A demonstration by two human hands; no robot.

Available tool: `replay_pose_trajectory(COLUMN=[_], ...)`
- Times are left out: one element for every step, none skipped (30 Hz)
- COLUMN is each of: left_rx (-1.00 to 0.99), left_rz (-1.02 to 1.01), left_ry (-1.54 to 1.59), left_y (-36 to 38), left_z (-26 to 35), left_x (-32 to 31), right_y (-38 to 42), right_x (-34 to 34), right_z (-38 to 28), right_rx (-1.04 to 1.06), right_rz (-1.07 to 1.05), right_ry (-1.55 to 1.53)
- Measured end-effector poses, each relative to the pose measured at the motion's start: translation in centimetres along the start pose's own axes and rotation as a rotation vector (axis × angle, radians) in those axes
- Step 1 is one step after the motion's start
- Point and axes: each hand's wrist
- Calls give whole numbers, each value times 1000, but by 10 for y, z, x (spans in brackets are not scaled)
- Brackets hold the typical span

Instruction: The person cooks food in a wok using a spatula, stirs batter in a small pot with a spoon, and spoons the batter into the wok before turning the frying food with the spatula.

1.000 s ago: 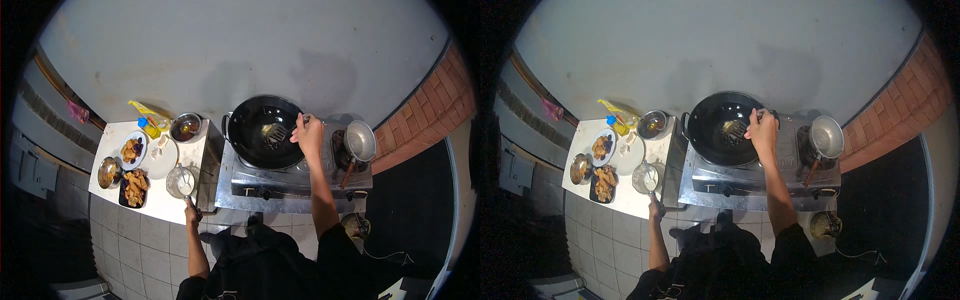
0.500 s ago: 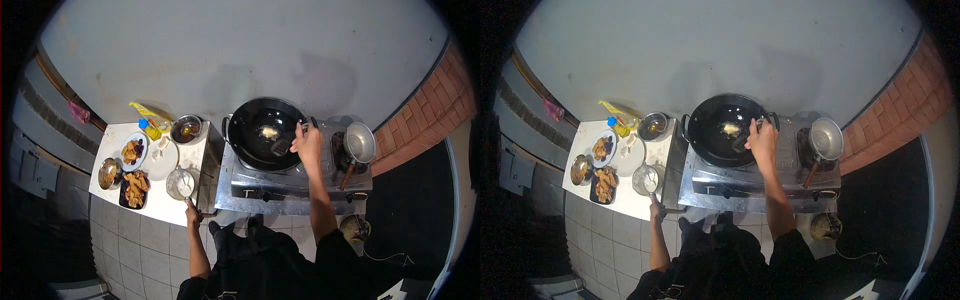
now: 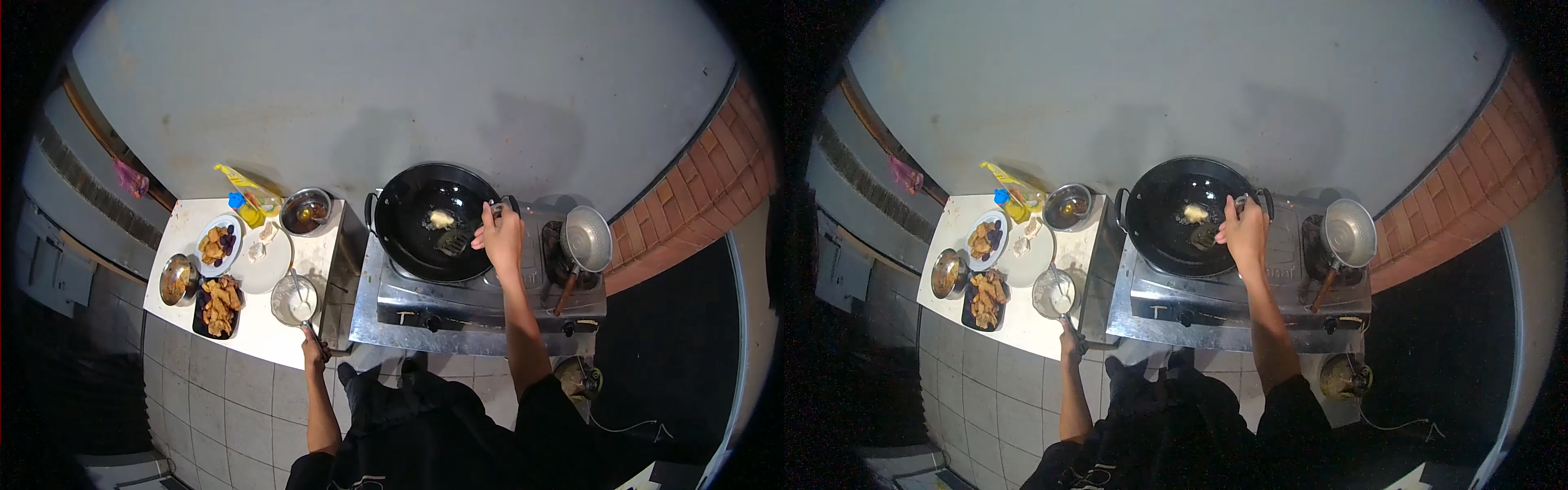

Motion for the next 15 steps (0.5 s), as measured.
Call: replay_pose_trajectory(left_rx=[4,8,4,1,-1,-4,-8,-11,-10,-10,-12,-7,-2,2,-1], left_rz=[2,2,19,37,56,54,53,53,50,45,37,22,6,-11,-11], left_ry=[4,6,-5,-15,-24,-20,-12,-1,-4,-12,-22,-17,-15,-13,-15], left_y=[0,-1,-2,-4,-5,-5,-6,-6,-6,-5,-5,-7,-8,-10,-8], left_z=[-1,-1,-2,-3,-4,-5,-5,-6,-6,-6,-5,-5,-6,-7,-5], left_x=[0,0,-1,-2,-2,-2,-2,-2,-2,-1,-1,0,2,2,1], right_y=[-3,-8,-10,-10,-10,-8,-5,0,3,3,3,2,1,-1,-3], right_x=[0,1,3,6,9,10,10,8,8,7,5,3,5,7,9], right_z=[-3,-7,-10,-10,-10,-10,-7,-1,1,2,1,-3,-12,-15,-17], right_rx=[27,53,80,78,76,76,48,22,-7,-6,-7,-9,23,37,53], right_rz=[6,15,24,29,32,32,25,15,5,4,7,13,29,35,40], right_ry=[-2,-3,-4,0,4,6,22,38,57,38,19,0,14,18,23])
Point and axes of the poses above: each hand's wrist, its own y-axis away from the middle knuckle, its own x-axis out of the back of the hand, z = x × y, and after that the axes turned 15 degrees about z, right-handed
